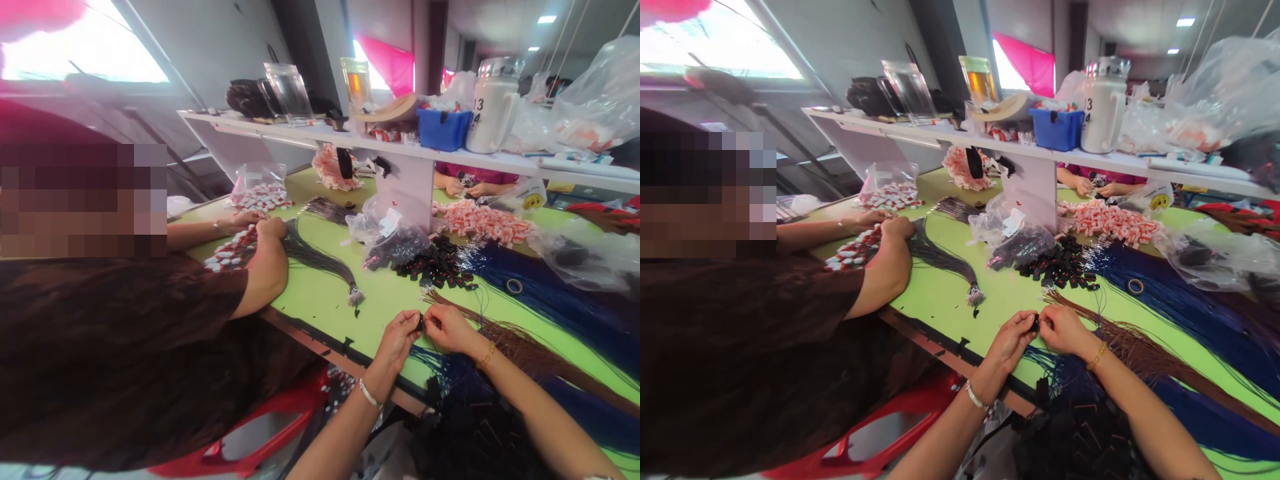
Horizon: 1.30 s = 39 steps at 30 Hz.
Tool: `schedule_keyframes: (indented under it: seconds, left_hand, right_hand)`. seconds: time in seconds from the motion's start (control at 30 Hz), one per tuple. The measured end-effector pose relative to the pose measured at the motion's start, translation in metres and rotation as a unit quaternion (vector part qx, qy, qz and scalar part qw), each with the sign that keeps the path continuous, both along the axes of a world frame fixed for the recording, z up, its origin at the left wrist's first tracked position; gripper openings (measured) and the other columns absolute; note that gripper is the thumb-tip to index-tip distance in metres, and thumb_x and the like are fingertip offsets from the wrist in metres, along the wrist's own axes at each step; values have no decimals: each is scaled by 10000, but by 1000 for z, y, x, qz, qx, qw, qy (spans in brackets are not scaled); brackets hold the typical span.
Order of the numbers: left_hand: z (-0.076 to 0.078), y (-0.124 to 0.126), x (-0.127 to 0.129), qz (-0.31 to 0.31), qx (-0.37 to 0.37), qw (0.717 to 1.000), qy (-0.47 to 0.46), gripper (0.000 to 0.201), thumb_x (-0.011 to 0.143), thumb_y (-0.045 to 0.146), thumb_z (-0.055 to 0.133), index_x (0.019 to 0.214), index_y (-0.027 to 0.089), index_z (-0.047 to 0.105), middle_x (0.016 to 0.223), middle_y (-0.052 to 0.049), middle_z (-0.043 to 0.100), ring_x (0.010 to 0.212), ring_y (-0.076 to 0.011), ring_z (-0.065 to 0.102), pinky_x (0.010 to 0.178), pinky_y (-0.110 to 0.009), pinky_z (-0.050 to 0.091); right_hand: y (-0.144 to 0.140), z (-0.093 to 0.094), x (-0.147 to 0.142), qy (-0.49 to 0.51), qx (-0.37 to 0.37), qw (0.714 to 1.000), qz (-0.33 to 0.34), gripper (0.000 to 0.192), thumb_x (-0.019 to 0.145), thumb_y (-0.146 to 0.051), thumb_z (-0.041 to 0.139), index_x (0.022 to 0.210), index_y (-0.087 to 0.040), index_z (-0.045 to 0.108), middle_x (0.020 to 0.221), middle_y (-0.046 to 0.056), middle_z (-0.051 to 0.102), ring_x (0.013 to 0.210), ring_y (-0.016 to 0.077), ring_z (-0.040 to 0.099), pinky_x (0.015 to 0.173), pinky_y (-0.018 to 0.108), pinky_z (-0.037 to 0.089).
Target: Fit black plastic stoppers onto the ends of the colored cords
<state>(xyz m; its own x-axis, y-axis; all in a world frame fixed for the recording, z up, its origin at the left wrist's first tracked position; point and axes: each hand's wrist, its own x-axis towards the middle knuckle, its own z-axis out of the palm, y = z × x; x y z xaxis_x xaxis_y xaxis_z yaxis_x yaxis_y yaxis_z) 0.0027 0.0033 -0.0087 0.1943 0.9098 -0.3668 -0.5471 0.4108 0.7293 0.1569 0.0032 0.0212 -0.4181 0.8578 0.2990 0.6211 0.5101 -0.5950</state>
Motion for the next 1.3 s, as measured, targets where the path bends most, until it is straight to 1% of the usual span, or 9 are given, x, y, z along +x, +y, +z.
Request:
schedule_keyframes:
  seconds: [0.23,0.33,0.4,0.5,0.57,0.73,0.83,1.07,1.3]
  left_hand:
    - [2,-1,4,-3,27,999,41,377,506,330,853,749,117,661,686,-14,627,602,-96,561,574,-217,439]
    - [6,0,4,0,30,999,36,363,530,319,845,776,123,664,692,-5,621,599,-82,551,578,-207,439]
    - [8,3,5,8,27,999,31,365,537,312,843,800,130,666,707,-4,622,612,-78,554,584,-200,442]
    - [6,6,7,3,12,1000,23,387,523,316,849,808,132,663,741,-18,636,639,-88,569,583,-200,450]
    - [3,6,8,-1,3,1000,17,393,517,319,852,806,132,662,750,-27,643,643,-93,574,582,-202,454]
    - [-1,5,9,-4,6,1000,14,382,533,315,846,809,128,662,727,-23,639,627,-87,570,585,-202,458]
    - [1,4,8,-10,10,1000,14,380,537,316,844,814,127,665,711,-18,636,618,-85,567,593,-205,460]
    - [4,3,9,-8,11,1000,17,387,522,325,848,803,132,665,709,-13,632,618,-85,561,590,-206,454]
    - [1,3,7,-17,13,999,24,385,538,332,840,815,133,662,721,-16,626,636,-90,560,600,-207,451]
  right_hand:
    - [-3,-2,-6,-40,2,998,-49,155,780,-137,509,627,-159,500,568,-31,483,527,92,387,520,225,214]
    - [3,5,4,-25,-10,998,-57,161,825,-174,485,675,-160,543,622,-15,548,568,100,441,542,217,250]
    - [13,10,16,-14,-23,994,-103,193,872,-197,432,753,-165,581,699,3,605,622,110,494,572,213,288]
    - [30,13,35,-103,-57,972,-205,170,863,-209,454,835,-175,619,749,23,641,661,129,540,594,225,306]
    - [38,10,40,-195,-80,949,-234,143,843,-246,509,879,-189,636,804,39,655,694,148,567,594,236,303]
    - [40,0,34,-304,-110,920,-224,186,882,-279,486,929,-190,642,956,80,650,793,171,609,615,249,323]
    - [36,1,31,-318,-100,918,-214,224,912,-235,418,928,-158,628,945,102,648,824,183,613,635,255,332]
    - [35,5,32,-340,-95,917,-185,201,910,-234,416,940,-156,600,972,107,641,853,204,619,653,264,346]
    - [35,3,32,-356,-91,908,-201,197,876,-172,422,1014,-121,552,982,145,635,864,229,625,680,286,372]
